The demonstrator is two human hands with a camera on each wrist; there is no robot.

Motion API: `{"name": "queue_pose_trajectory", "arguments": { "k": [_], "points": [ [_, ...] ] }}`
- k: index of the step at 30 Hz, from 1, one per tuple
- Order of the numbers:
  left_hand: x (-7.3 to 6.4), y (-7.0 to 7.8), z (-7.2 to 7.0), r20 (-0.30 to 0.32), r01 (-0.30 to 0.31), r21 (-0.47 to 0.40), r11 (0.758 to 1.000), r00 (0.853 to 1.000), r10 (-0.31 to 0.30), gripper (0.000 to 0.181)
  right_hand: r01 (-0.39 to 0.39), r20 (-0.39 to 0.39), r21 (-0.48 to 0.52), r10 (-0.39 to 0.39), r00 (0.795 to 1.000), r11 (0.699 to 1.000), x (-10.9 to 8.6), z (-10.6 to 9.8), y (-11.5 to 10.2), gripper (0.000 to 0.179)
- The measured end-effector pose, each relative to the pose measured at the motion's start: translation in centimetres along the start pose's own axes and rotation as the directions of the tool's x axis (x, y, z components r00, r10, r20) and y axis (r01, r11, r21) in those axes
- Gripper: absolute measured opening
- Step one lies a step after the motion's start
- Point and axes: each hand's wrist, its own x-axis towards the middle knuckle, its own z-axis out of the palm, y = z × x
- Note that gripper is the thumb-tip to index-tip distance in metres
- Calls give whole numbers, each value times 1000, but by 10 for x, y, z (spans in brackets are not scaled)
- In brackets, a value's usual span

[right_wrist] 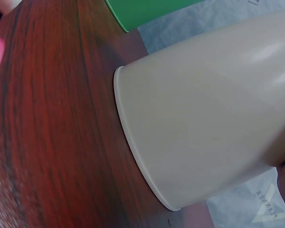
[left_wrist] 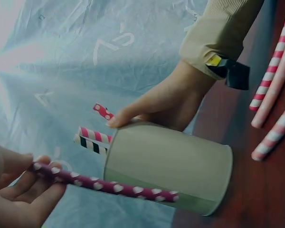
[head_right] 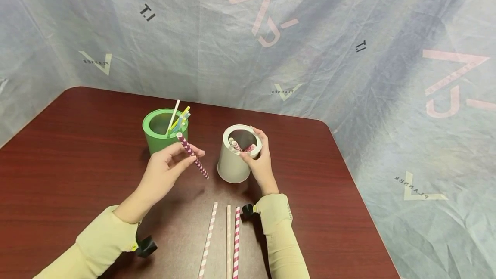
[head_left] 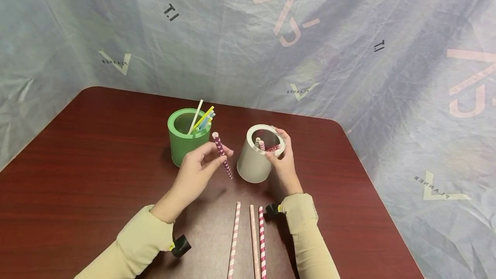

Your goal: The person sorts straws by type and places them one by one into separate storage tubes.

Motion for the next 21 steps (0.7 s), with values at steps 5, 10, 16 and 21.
{"name": "queue_pose_trajectory", "arguments": {
  "k": [5, 10, 16, 21],
  "points": [
    [4, 11, 10, -126, -188, -48, 981, 975, 181, 15, -13, 4, -2, 13, 1000, 1000, 0, 0, 0, 77],
    [10, 17, 19, -173, -408, -80, 910, 904, 390, 19, -20, -3, -8, 20, 1000, 1000, 0, 0, -1, 75],
    [17, 15, 30, -150, -441, -133, 888, 894, 422, 19, -28, -8, -47, 28, 1000, 998, 0, 0, -2, 84],
    [19, 11, 35, -124, -417, -122, 900, 907, 403, 20, -13, -3, -40, 13, 1000, 999, 1, 0, -1, 87]
  ]
}}
